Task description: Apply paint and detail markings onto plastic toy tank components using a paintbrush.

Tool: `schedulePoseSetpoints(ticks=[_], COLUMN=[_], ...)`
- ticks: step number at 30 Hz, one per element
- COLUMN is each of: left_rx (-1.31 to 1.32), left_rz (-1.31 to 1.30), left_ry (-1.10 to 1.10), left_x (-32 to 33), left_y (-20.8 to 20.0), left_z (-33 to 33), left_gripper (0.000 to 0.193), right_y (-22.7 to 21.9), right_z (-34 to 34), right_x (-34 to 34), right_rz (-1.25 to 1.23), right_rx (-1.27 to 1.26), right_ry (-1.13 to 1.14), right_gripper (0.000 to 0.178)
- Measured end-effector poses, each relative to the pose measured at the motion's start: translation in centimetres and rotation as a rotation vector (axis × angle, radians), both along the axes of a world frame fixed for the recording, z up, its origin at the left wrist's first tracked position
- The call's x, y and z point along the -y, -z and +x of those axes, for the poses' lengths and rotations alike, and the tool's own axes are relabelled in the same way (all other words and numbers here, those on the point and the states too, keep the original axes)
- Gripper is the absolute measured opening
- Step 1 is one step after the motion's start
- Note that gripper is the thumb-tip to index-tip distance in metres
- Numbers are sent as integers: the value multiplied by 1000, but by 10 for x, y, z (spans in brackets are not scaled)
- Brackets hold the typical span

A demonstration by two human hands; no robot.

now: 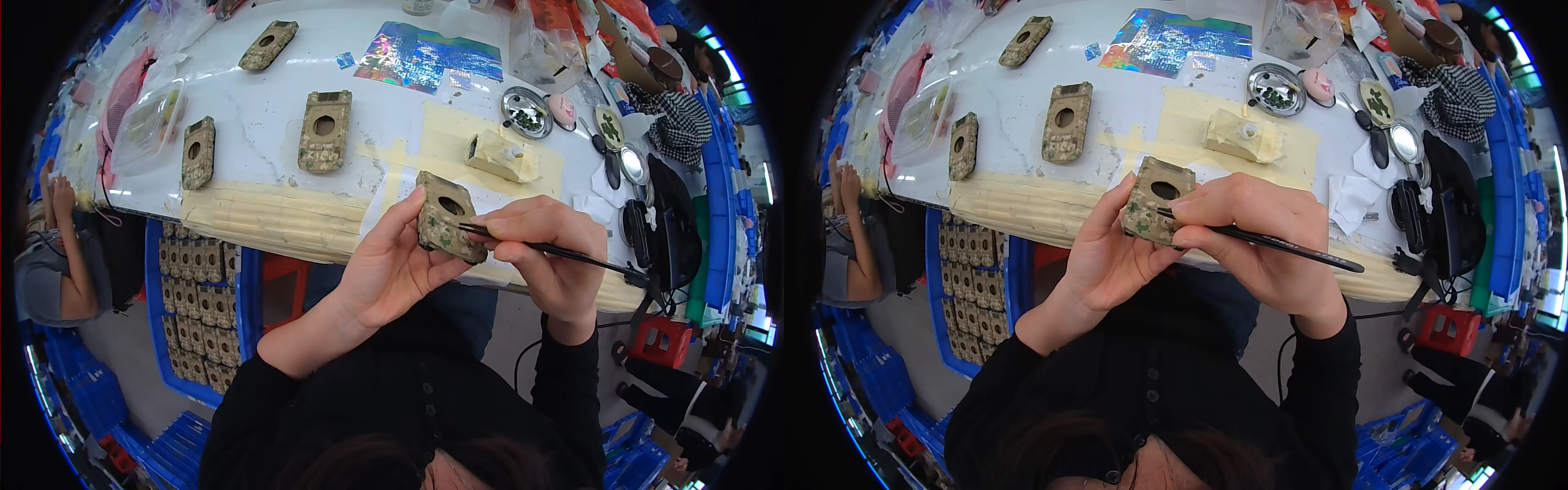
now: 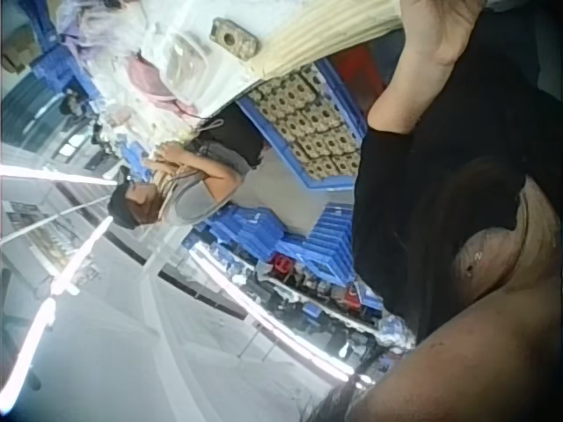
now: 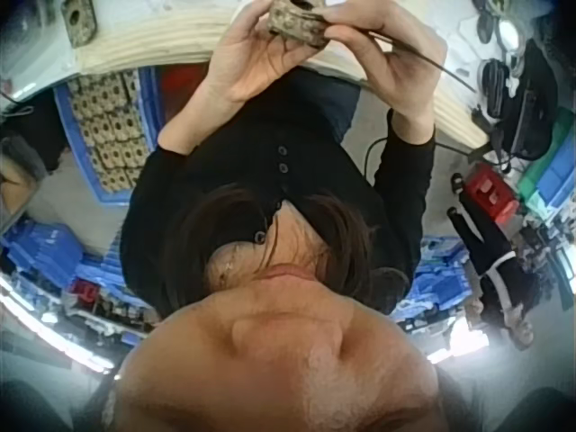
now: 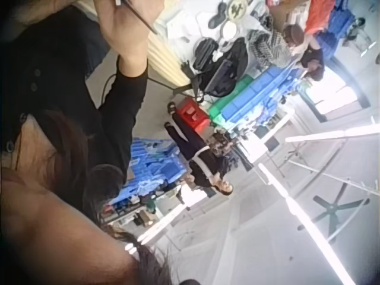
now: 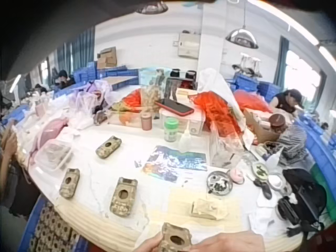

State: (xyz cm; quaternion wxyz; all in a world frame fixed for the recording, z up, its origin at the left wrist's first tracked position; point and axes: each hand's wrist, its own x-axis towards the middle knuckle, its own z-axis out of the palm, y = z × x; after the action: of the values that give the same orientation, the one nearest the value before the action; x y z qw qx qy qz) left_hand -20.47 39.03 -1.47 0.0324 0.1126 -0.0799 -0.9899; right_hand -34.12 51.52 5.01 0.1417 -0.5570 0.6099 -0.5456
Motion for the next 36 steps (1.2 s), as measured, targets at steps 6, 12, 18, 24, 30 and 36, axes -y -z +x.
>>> schedulePoseSetpoints(ticks=[6, 12, 18, 24, 30, 36], left_rx=[23, 43, 20, 27, 43, 57], left_rz=[-9, -27, -36, -28, 10, 6], left_ry=[-1, -4, 10, 10, -12, -22], left_x=[1, 0, 0, 0, -1, -1], left_y=[0, -2, 0, -2, -1, -2], left_z=[1, 1, 0, 0, 0, 0], left_gripper=[47, 48, 48, 48, 48, 48], right_y=[2, 5, 6, 4, 5, 5], right_z=[1, 5, 5, 5, 6, 6], right_x=[0, -2, -3, -3, -3, -2], right_rz=[-4, 23, 15, 15, 9, -3], right_rx=[39, 211, 209, 161, 135, 136], right_ry=[12, 66, 77, 80, 78, 86], right_gripper=[17, 14, 12, 13, 13, 13])
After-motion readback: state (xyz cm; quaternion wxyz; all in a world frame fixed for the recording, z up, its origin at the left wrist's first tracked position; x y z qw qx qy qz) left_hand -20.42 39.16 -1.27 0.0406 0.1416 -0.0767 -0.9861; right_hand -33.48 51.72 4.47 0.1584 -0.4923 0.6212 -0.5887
